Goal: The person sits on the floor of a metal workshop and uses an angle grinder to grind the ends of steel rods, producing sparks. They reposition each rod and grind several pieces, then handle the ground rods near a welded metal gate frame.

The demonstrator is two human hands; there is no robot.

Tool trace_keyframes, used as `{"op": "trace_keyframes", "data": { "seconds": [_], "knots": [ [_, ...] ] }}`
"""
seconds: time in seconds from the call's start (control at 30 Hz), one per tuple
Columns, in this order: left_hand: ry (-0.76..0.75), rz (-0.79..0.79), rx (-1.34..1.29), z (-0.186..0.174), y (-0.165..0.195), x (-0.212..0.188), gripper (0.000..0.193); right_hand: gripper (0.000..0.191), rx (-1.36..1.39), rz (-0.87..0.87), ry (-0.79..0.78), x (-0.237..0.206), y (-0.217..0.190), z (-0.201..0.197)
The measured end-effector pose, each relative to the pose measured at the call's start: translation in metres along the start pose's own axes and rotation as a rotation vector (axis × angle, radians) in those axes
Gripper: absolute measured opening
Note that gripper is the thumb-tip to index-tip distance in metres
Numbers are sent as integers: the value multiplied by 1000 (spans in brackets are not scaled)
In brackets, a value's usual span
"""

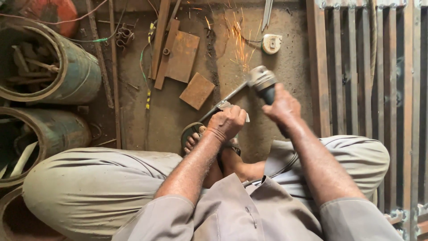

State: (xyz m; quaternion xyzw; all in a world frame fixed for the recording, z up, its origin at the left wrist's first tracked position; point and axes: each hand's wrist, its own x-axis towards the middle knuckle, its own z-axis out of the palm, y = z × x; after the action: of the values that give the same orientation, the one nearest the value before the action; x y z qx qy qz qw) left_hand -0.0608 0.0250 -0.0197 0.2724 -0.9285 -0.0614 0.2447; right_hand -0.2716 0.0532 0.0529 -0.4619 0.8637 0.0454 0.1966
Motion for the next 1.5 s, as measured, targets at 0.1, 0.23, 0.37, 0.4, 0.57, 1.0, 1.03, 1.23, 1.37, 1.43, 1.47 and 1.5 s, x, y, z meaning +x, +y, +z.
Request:
{"op": "trace_keyframes", "data": {
  "seconds": [0.1, 0.23, 0.37, 0.4, 0.57, 1.0, 1.03, 1.23, 1.37, 1.43, 1.47, 1.5],
  "knots": [
    [4, 23, 28, 3, 2, 0, 10, 71, -8, 142, -15, 11, 19, -20],
    [-37, 60, 60, 5, 4, -1, 10, 67, -6, 158, -32, 3, 27, -21],
    [-31, 55, 39, 3, 3, -3, 8, 70, 7, 61, -38, -3, 14, -8],
    [-38, 57, 44, 2, 3, -3, 8, 71, 6, 28, -29, -4, 12, -7],
    [-36, 58, 50, -1, 2, -1, 7, 73, 1, 8, -48, -3, 3, -5],
    [-58, 87, 66, -1, 6, -2, 6, 69, -15, -71, -12, -9, -2, 0],
    [-59, 75, 54, -1, 6, -2, 7, 68, -10, -81, -16, -10, -2, 1],
    [-64, 126, 92, 2, 7, -5, 6, 70, -20, -26, -14, -1, 0, -3],
    [-41, 135, 103, 7, 9, -5, 9, 70, -33, -76, -18, -10, 0, -2],
    [-45, 134, 104, 8, 9, -6, 7, 71, -36, -109, -52, -16, -5, 5],
    [-47, 137, 105, 8, 9, -6, 6, 73, -42, -117, -74, -19, -7, 7],
    [-48, 130, 100, 8, 9, -6, 5, 75, -49, -125, -95, -19, -8, 8]
  ]
}}
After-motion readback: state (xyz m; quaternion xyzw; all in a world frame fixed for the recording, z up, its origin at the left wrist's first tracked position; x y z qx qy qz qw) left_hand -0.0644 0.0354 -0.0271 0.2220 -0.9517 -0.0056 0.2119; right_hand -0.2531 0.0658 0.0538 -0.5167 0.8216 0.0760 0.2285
